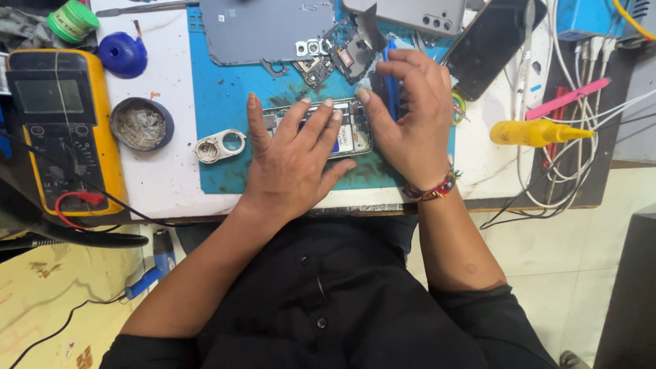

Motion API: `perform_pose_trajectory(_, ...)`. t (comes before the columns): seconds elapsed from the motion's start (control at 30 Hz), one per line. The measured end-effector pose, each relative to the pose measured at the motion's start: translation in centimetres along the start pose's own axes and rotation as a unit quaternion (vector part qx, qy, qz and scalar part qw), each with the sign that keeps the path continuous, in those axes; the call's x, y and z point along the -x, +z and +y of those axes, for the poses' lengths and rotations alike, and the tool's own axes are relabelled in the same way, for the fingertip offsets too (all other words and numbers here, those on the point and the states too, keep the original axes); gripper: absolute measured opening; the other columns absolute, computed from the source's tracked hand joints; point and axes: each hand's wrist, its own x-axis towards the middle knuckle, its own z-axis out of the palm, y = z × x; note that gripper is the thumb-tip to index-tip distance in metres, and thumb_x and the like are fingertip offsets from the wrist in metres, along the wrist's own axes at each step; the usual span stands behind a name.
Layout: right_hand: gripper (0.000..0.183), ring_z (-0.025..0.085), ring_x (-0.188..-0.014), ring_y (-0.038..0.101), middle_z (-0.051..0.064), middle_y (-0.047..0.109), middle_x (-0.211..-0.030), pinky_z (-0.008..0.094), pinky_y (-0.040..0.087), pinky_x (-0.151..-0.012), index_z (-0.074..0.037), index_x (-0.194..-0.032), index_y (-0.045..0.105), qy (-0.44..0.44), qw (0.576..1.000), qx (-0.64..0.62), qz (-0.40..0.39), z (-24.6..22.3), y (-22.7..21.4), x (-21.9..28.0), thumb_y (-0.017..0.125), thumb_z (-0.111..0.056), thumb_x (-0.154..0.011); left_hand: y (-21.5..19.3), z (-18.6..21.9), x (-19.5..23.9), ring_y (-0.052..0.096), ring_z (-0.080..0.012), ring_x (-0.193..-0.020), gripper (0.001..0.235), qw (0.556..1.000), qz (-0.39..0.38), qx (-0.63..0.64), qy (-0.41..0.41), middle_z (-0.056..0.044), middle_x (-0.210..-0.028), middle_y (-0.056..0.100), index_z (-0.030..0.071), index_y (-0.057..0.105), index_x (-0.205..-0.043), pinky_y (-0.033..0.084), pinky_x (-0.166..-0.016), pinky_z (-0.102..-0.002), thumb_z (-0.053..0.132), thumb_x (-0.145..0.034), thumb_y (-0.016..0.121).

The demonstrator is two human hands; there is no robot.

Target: The person uses a magnifying glass and a blue plastic tool to work on a disassembled mobile phone motherboard. They then use tweezers to place a small metal bracket onto the board.

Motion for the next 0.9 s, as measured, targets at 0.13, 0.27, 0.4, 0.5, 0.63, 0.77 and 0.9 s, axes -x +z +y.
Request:
perform_pose_trajectory(0.13, 0.045, 0.033, -0.124, 0.057, 0.013, 0.062, -0.137, 0.043, 0.046, -0.106, -0.007, -0.126, 0.066, -0.02, 1.0, 0.018, -0.015, 0.06, 0.07, -0.38, 0.092, -0.02, -0.092, 0.25, 0.0, -0.05, 0.054, -0.0256, -0.135, 0.06, 1.0, 0.002, -0.002, 0.001, -0.005, -0.144, 0.062, 0.012, 0.068, -0.14, -0.007, -0.121, -0.068, 0.058, -0.101, 0.066)
perform_pose_trajectory(0.27, 0.051, 0.034, -0.125, 0.055, 0.014, 0.061, -0.138, 0.044, 0.044, -0.108, -0.007, -0.127, 0.066, -0.029, 0.999, 0.028, -0.032, 0.2, 0.05, -0.62, 0.094, -0.023, -0.089, 0.35, 0.03, -0.09, 0.054, -0.0244, -0.134, 0.058, 1.0, 0.011, 0.0, -0.001, -0.005, -0.142, 0.063, 0.013, 0.069, -0.14, -0.007, -0.121, -0.068, 0.056, -0.101, 0.067)
perform_pose_trajectory(0.4, 0.053, 0.035, -0.126, 0.055, 0.014, 0.061, -0.139, 0.044, 0.044, -0.108, -0.008, -0.128, 0.066, -0.032, 0.998, 0.033, -0.041, 0.35, 0.15, -0.65, 0.095, -0.024, -0.088, 0.34, 0.16, -0.02, 0.055, -0.0242, -0.131, 0.058, 1.0, 0.009, 0.015, -0.012, -0.005, -0.141, 0.063, 0.012, 0.069, -0.139, -0.005, -0.122, -0.068, 0.055, -0.101, 0.067)
perform_pose_trajectory(0.5, 0.053, 0.034, -0.126, 0.055, 0.013, 0.061, -0.139, 0.044, 0.045, -0.108, -0.008, -0.129, 0.066, -0.03, 0.998, 0.035, -0.042, 0.38, 0.28, -0.66, 0.095, -0.024, -0.088, 0.35, 0.12, 0.0, 0.055, -0.0238, -0.13, 0.058, 1.0, 0.008, 0.014, -0.013, -0.005, -0.141, 0.063, 0.012, 0.069, -0.139, -0.004, -0.122, -0.068, 0.055, -0.101, 0.067)
perform_pose_trajectory(0.63, 0.053, 0.035, -0.126, 0.055, 0.013, 0.061, -0.138, 0.044, 0.044, -0.108, -0.008, -0.13, 0.065, -0.036, 0.997, 0.04, -0.049, 0.52, 0.24, -0.72, 0.095, -0.023, -0.089, 0.43, 0.09, -0.06, 0.054, -0.0241, -0.13, 0.058, 1.0, 0.006, 0.019, -0.015, -0.006, -0.141, 0.062, 0.012, 0.069, -0.139, -0.004, -0.122, -0.069, 0.056, -0.1, 0.067)
perform_pose_trajectory(0.77, 0.051, 0.035, -0.126, 0.055, 0.013, 0.06, -0.14, 0.045, 0.044, -0.108, -0.008, -0.13, 0.065, -0.046, 0.996, 0.055, -0.054, 0.46, 0.27, -0.64, 0.094, -0.023, -0.09, 0.45, 0.1, -0.03, 0.054, -0.0245, -0.13, 0.058, 0.999, 0.007, 0.03, -0.019, -0.006, -0.141, 0.061, 0.012, 0.069, -0.14, -0.003, -0.122, -0.069, 0.055, -0.1, 0.067)
perform_pose_trajectory(0.9, 0.047, 0.035, -0.127, 0.054, 0.013, 0.058, -0.143, 0.046, 0.042, -0.109, -0.007, -0.128, 0.064, -0.058, 0.994, 0.071, -0.058, 0.3, 0.33, -0.42, 0.091, -0.022, -0.094, 0.47, 0.01, 0.09, 0.054, -0.0243, -0.131, 0.059, 0.999, 0.008, 0.031, -0.019, -0.006, -0.141, 0.061, 0.012, 0.068, -0.14, -0.003, -0.122, -0.069, 0.055, -0.1, 0.067)
